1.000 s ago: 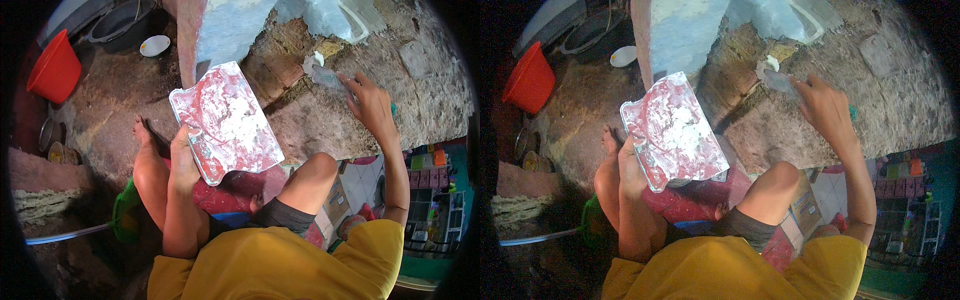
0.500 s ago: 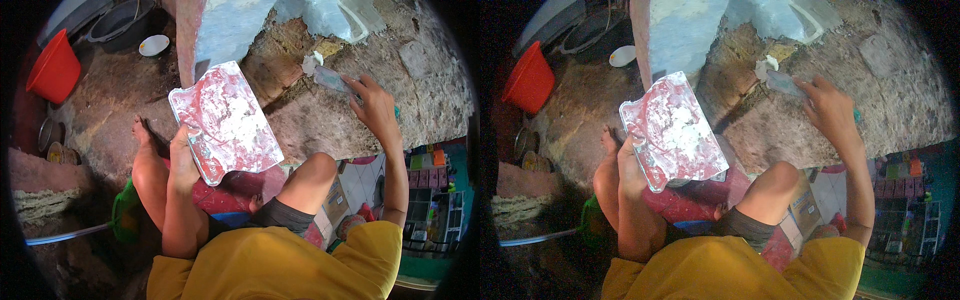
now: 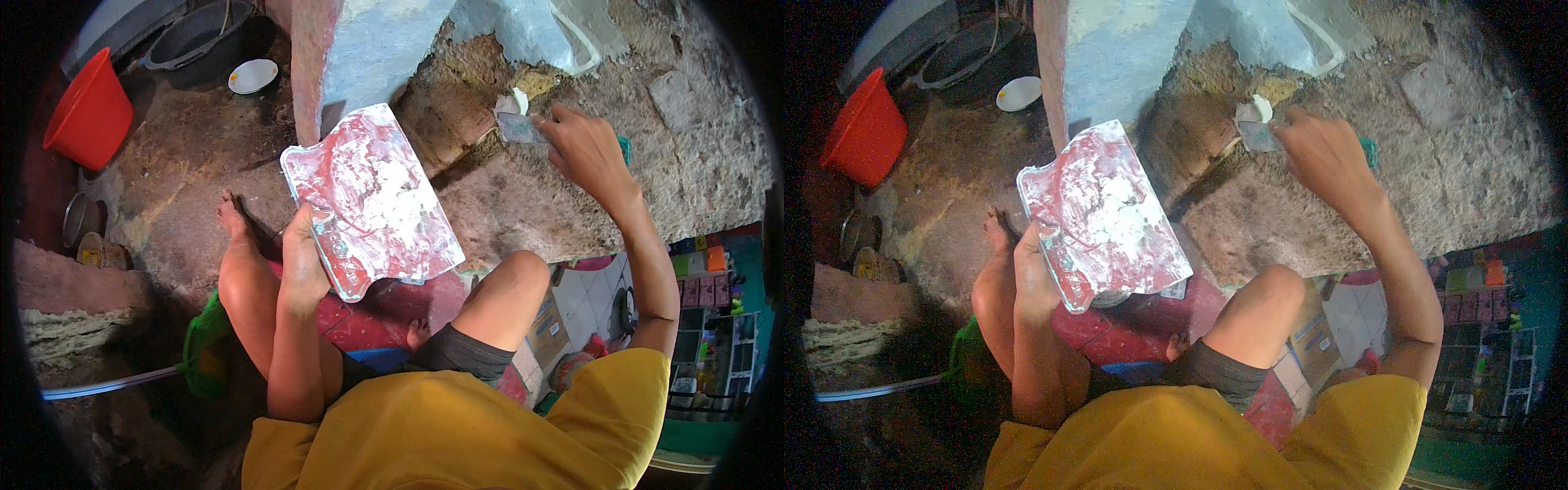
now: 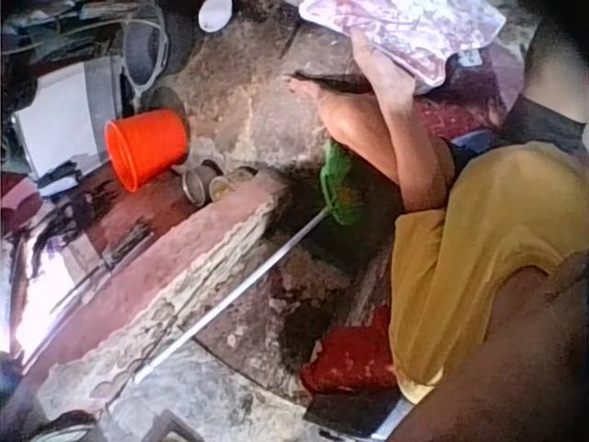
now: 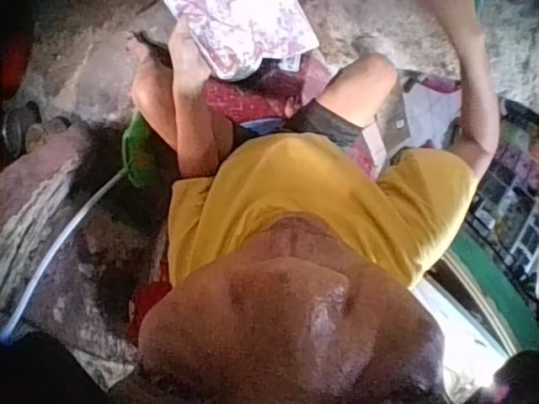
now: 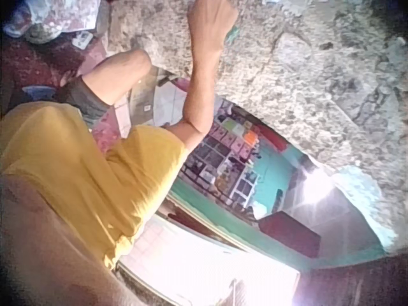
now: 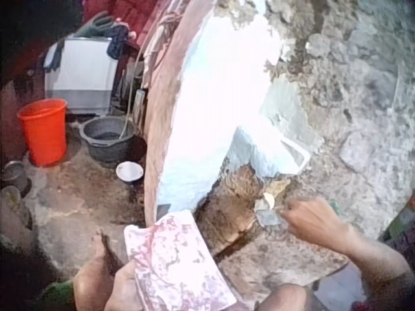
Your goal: The person applies a plaster-like material to a wall using a putty knife and a hawk.
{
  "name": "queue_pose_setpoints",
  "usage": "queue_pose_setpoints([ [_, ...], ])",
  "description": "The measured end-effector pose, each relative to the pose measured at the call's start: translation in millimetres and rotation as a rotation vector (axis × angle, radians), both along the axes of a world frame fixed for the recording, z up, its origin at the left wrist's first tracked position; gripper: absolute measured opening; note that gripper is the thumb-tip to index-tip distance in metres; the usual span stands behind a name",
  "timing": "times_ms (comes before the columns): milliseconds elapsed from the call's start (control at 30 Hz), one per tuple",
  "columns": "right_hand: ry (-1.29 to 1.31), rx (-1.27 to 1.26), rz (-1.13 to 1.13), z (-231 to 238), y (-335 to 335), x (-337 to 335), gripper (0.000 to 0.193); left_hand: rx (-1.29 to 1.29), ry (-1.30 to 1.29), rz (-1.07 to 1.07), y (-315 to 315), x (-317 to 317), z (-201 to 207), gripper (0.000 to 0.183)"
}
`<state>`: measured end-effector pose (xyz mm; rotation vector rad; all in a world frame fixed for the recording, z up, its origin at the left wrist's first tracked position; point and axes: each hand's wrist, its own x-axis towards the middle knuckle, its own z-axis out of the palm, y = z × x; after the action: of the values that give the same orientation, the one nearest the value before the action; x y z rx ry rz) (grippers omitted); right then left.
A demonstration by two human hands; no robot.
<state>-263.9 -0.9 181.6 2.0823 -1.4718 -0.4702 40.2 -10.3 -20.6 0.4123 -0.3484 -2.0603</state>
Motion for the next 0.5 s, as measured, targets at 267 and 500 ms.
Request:
queue_pose_setpoints([
  [267, 0.026, -0.019, 0.008, 24, -6, 10, 0.027, -0.064, 0.026, -0.010, 1, -2, 0, 0.037],
  [500, 0.065, 0.059, -0.074, 34, -8, 16, 0.040, -0.087, 0.050, -0.015, 2, -1, 2, 0.037],
])
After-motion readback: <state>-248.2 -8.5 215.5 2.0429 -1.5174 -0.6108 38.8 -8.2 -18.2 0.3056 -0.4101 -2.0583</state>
